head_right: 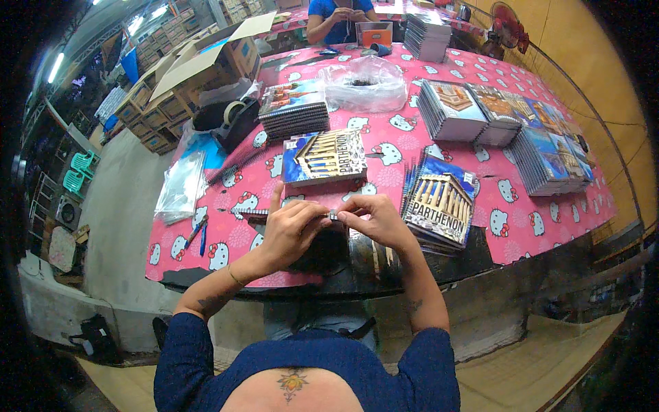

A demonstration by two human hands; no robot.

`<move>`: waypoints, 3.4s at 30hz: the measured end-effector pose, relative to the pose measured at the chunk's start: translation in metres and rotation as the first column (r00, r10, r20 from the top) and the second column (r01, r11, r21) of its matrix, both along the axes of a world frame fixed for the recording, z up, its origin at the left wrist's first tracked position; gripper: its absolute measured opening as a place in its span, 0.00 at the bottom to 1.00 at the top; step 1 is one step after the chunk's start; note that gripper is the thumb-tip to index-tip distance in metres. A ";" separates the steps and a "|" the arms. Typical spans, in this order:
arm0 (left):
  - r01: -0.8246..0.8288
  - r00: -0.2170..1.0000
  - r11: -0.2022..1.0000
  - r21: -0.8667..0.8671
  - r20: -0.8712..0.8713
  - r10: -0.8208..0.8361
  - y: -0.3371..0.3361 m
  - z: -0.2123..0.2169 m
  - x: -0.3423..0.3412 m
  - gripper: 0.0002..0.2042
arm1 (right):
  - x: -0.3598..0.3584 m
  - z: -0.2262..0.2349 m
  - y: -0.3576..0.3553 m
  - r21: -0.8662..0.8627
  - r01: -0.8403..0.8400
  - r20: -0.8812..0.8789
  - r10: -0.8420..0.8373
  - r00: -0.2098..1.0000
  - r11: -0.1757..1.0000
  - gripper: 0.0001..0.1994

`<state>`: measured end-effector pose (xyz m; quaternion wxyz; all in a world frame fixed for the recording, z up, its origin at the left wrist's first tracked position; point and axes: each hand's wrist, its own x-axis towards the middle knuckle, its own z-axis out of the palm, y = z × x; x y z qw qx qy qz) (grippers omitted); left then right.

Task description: The person picks up notebooks, inserts them into plastic sleeves, peels away the adhesive protective strips, and folds the flaps to seal the packaging by hand.

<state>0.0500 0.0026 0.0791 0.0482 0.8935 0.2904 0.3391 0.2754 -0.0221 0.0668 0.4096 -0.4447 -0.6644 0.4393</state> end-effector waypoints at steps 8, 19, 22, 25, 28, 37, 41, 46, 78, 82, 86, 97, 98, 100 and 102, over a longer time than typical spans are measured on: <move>-0.001 0.997 1.000 0.022 -0.079 0.003 -0.010 0.006 -0.002 0.09 | -0.018 -0.014 -0.003 0.369 0.064 -0.060 -0.045 0.997 0.927 0.04; 0.402 0.899 0.849 -0.343 0.322 -0.295 -0.033 0.132 0.013 0.19 | -0.056 0.042 -0.085 0.550 0.526 -0.332 -0.408 0.851 0.649 0.34; 0.520 0.839 0.854 0.003 0.186 -0.511 0.002 0.142 0.038 0.21 | -0.015 0.014 -0.072 0.369 0.713 -0.447 -0.558 0.699 0.596 0.33; 0.349 0.934 0.926 -0.145 0.134 -0.331 0.131 0.063 0.026 0.11 | 0.071 0.035 -0.077 0.191 0.830 -0.567 -0.631 0.529 0.524 0.29; 0.258 0.915 0.954 -0.149 -0.278 -0.291 0.176 -0.038 -0.007 0.18 | 0.146 0.006 -0.078 -0.034 0.794 -0.186 -0.784 0.592 0.607 0.31; 0.068 0.934 0.972 0.226 -0.358 0.018 0.144 0.031 -0.015 0.10 | 0.067 -0.009 -0.024 0.437 0.591 0.152 -0.703 0.694 0.678 0.40; 0.082 0.964 0.987 0.141 -0.263 -0.043 0.073 0.123 -0.008 0.13 | 0.004 -0.023 0.000 0.309 0.415 -0.156 -0.385 0.910 0.856 0.36; 0.116 0.981 0.975 0.189 -0.174 -0.083 0.011 0.124 -0.015 0.13 | -0.015 -0.037 -0.006 0.116 0.276 -0.431 -0.202 0.879 0.954 0.20; -0.650 0.716 0.715 0.258 -0.109 0.690 0.216 -0.119 -0.168 0.16 | -0.060 -0.085 -0.019 0.049 0.301 -0.373 -0.262 0.890 0.952 0.22; -0.607 0.648 0.698 0.380 -0.272 0.712 0.245 -0.122 -0.162 0.08 | -0.063 -0.079 -0.025 0.045 0.345 -0.401 -0.299 0.866 0.937 0.20; -0.450 0.796 0.779 0.436 -0.200 0.571 0.228 -0.113 -0.152 0.07 | -0.052 -0.075 -0.026 0.152 0.383 -0.272 -0.334 0.902 0.911 0.28; -0.452 0.834 0.876 0.170 -0.268 0.482 0.178 -0.101 -0.157 0.15 | -0.141 0.010 0.010 0.677 -0.053 0.460 -0.366 0.809 0.734 0.19; -0.440 0.851 0.873 0.210 -0.213 0.480 0.177 -0.099 -0.159 0.16 | -0.140 0.000 0.016 0.610 -0.082 0.527 -0.327 0.785 0.788 0.18; -0.438 0.880 0.872 0.218 -0.096 0.466 0.166 -0.094 -0.161 0.20 | -0.143 -0.006 0.019 0.596 -0.098 0.556 -0.322 0.766 0.797 0.15; -0.442 0.896 0.882 0.164 0.040 0.442 0.144 -0.070 -0.157 0.23 | -0.143 -0.001 0.017 0.621 -0.091 0.556 -0.355 0.752 0.778 0.12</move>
